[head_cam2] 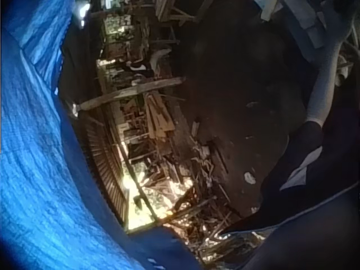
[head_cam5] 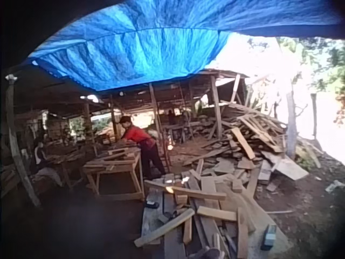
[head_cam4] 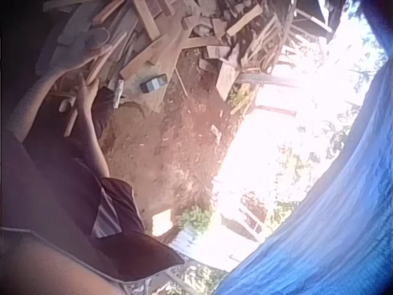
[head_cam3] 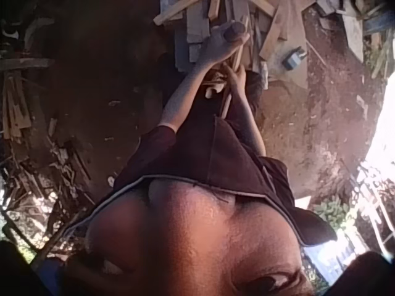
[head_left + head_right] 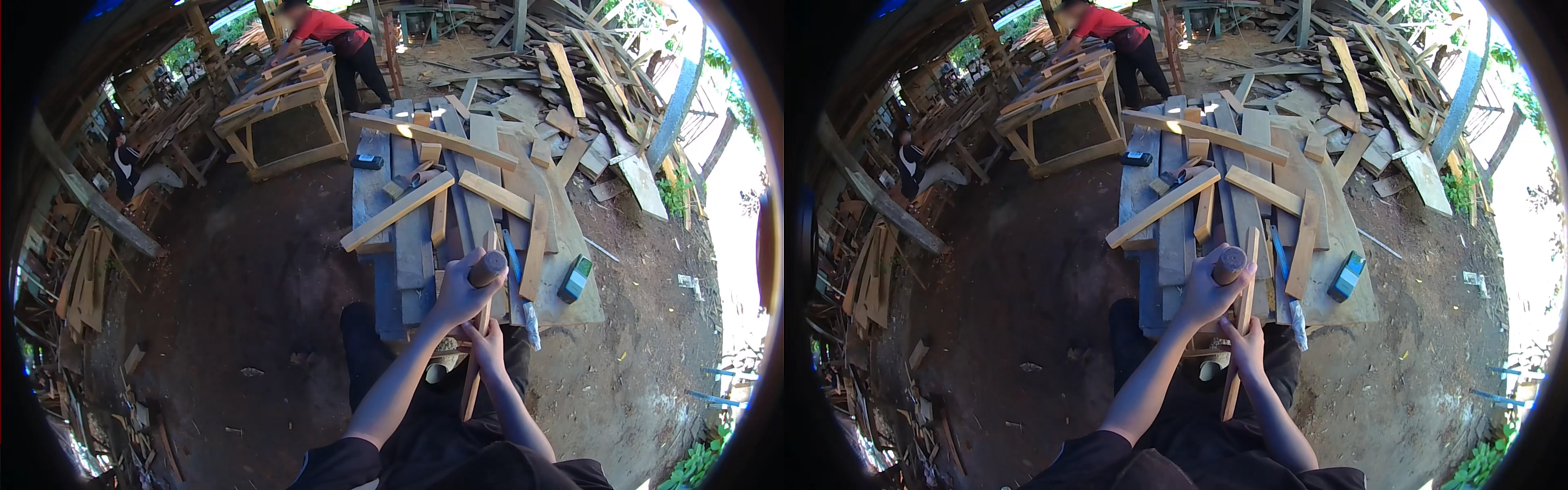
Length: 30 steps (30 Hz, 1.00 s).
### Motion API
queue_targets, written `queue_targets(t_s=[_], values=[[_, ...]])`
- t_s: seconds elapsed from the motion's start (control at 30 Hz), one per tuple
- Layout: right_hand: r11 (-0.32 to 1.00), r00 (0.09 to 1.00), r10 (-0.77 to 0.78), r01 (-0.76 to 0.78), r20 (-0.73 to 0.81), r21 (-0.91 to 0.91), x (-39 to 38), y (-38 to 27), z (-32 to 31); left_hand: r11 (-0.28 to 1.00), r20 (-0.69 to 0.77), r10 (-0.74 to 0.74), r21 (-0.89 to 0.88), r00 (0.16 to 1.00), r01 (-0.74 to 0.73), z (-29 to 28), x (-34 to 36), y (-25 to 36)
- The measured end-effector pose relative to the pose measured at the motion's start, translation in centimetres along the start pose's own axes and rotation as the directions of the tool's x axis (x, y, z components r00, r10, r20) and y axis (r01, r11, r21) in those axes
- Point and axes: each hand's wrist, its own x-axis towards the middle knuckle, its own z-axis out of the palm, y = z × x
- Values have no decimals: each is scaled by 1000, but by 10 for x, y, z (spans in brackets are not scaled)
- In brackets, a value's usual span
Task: Measure and assemble wooden pieces for a furniture frame.
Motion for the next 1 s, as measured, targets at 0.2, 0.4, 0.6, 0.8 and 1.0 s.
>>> queue_targets(t_s=[0.2,0.4,0.6,0.8,1.0], values=[[1000,1000,13,-13,13,12,5,11,-5,999,15,27,20,1000,-28,5,1,-13],[975,957,-175,136,-232,-177,6,-16,-12,997,-94,-42,-65,995,36,5,8,-22],[717,852,-523,425,-23,-552,49,-147,-57,998,-180,66,27,981,-63,7,17,-24],[-139,645,-605,493,468,-859,48,-302,-29,993,-221,119,40,968,-113,13,22,-31],[-486,586,-481,440,652,-755,38,-369,26,998,-233,66,13,970,-65,14,26,-34]])
